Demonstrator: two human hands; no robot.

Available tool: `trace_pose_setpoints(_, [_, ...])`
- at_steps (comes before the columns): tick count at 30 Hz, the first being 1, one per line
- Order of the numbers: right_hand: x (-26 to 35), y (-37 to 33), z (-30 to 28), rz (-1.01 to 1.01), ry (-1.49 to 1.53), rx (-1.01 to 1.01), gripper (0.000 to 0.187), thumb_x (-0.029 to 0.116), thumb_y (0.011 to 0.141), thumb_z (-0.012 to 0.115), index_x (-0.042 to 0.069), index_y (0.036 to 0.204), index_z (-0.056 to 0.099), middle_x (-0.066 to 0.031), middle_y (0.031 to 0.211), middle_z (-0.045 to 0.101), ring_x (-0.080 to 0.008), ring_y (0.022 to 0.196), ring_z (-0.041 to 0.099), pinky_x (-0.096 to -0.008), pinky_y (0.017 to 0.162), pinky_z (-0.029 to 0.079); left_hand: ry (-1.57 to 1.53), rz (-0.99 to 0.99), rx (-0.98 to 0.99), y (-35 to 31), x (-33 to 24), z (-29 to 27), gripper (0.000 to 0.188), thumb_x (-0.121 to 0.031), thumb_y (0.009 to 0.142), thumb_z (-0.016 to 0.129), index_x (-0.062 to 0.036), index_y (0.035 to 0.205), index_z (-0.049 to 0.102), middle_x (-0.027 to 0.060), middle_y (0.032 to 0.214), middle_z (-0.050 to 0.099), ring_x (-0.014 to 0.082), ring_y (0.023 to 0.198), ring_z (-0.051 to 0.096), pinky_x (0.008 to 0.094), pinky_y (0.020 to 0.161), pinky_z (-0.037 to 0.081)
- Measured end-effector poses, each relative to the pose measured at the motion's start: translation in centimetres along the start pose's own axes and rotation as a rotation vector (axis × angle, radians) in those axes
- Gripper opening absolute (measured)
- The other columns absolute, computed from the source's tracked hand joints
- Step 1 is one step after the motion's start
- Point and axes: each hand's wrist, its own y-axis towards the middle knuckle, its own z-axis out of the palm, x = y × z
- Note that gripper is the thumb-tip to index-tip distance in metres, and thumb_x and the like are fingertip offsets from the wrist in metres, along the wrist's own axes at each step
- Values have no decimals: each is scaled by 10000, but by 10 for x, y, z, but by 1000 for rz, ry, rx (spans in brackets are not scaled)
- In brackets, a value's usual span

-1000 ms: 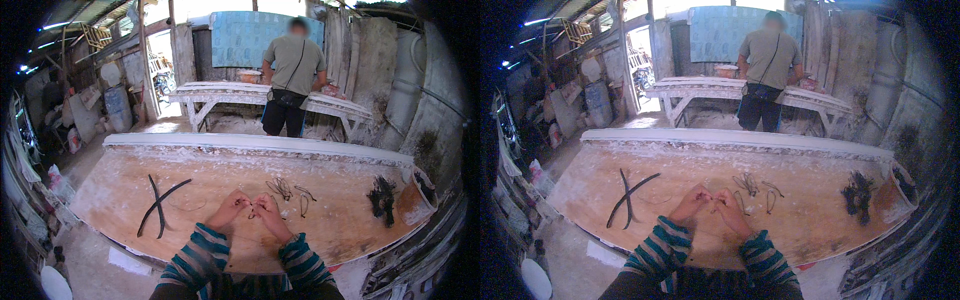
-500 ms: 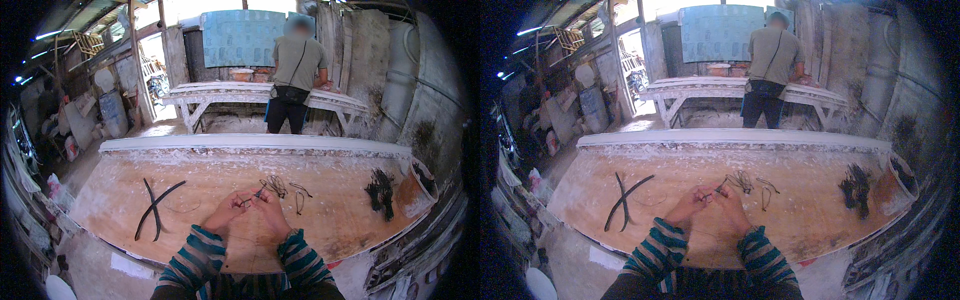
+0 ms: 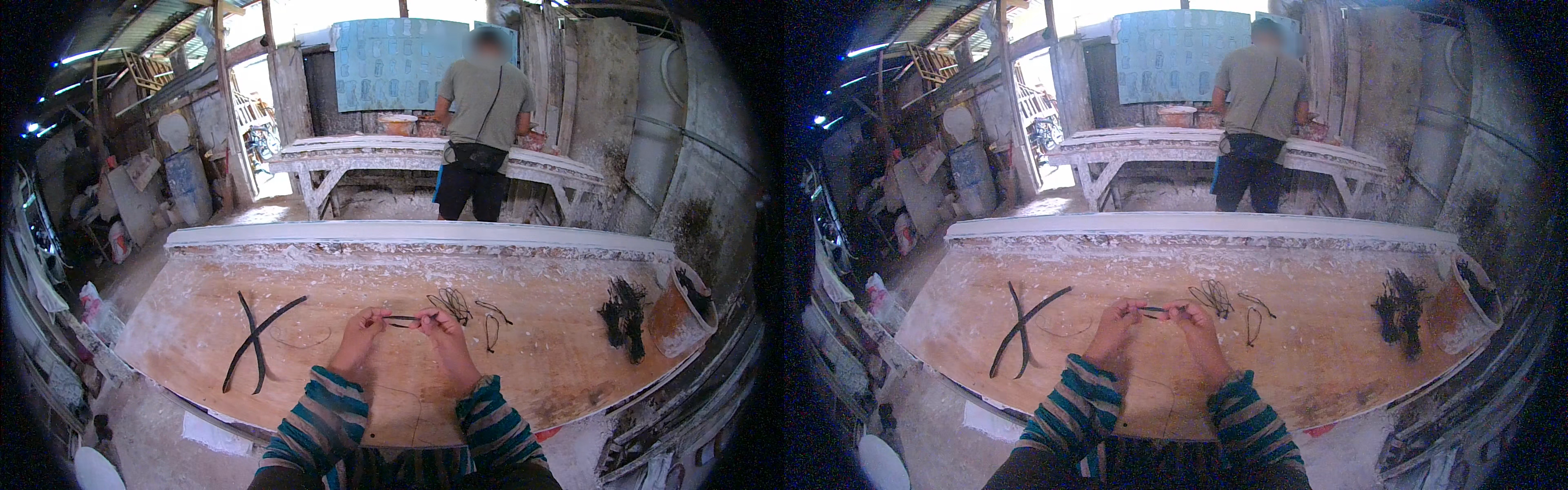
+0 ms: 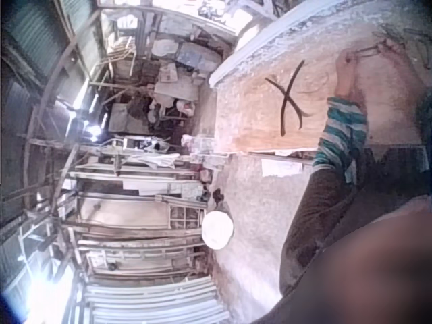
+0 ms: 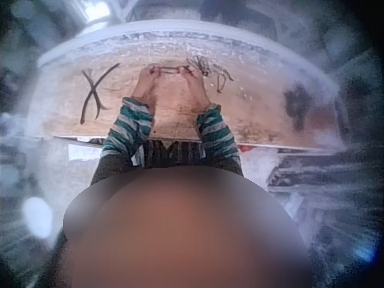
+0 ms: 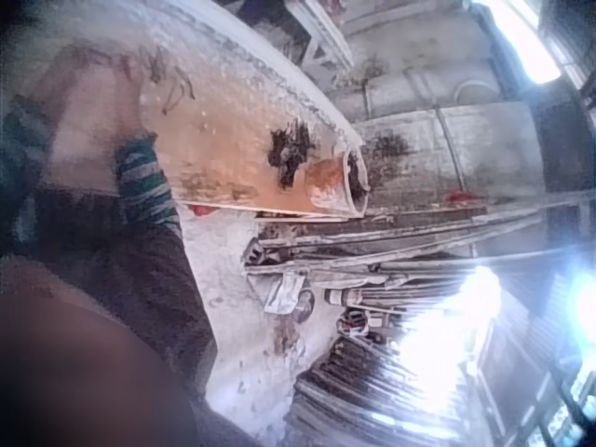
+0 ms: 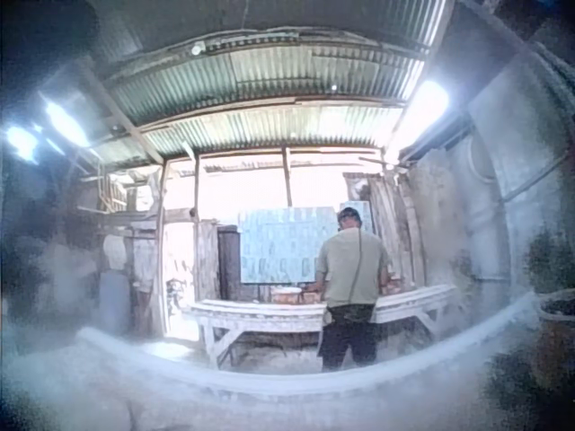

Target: The person ties thin black cords into loops on a wooden workbench, then moves outside to continue tying and arranging the cords. The person handles the cords by hand without using tools.

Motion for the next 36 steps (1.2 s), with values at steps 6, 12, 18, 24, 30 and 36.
trace_pose_setpoints(6, [15, -6, 5, 33, 23, 227, 249, 114, 871, 515, -30, 1067, 568, -105, 1016, 602, -179, 990, 542, -298, 901, 389, -171, 63, -140, 4, 12, -1, 149, -73, 817, 564, -25, 956, 542, 17, 809, 556, 92, 704, 497, 218, 643, 408])
trace_pose_setpoints(12, [14, -7, 6, 49, 23, 266, 252, 104, 871, 516, -45, 1067, 569, -118, 1025, 604, -189, 999, 549, -312, 912, 398, -222, 65, -160, 8, 19, -8, 62, -61, 781, 601, -48, 810, 548, 1, 723, 549, 79, 642, 491, 210, 590, 394])
trace_pose_setpoints(18, [2, 0, -5, 10, -137, 217, 185, 67, 841, 567, -34, 993, 590, -92, 898, 628, -162, 849, 593, -272, 789, 462, -132, 34, -143, 3, 4, -2, 35, -45, 771, 596, -52, 773, 561, -17, 677, 539, 69, 618, 481, 196, 586, 380])
trace_pose_setpoints(24, [-16, 11, -13, -16, -247, 67, 230, 37, 766, 655, -1, 960, 538, -45, 756, 591, -112, 706, 568, -223, 640, 447, -119, -31, 88, -1, 0, 0, 36, -70, 791, 602, -47, 817, 592, -21, 755, 581, 53, 668, 495, 187, 619, 383])
trace_pose_setpoints(30, [-20, 14, -13, -101, -662, -142, 303, -9, 721, 658, 51, 975, 504, -19, 681, 524, -91, 656, 535, -217, 578, 413, -24, -40, 331, -9, -2, -1, 78, -80, 815, 590, -37, 879, 605, -22, 804, 581, 66, 746, 512, 212, 697, 402])
trace_pose_setpoints(36, [-37, 22, -36, -103, -739, -336, 270, -4, 732, 622, 65, 978, 534, -19, 728, 527, -111, 699, 539, -238, 612, 431, -78, -116, 647, -23, -21, 23, 103, -87, 833, 582, -22, 911, 593, -37, 822, 556, 56, 777, 499, 207, 734, 397])
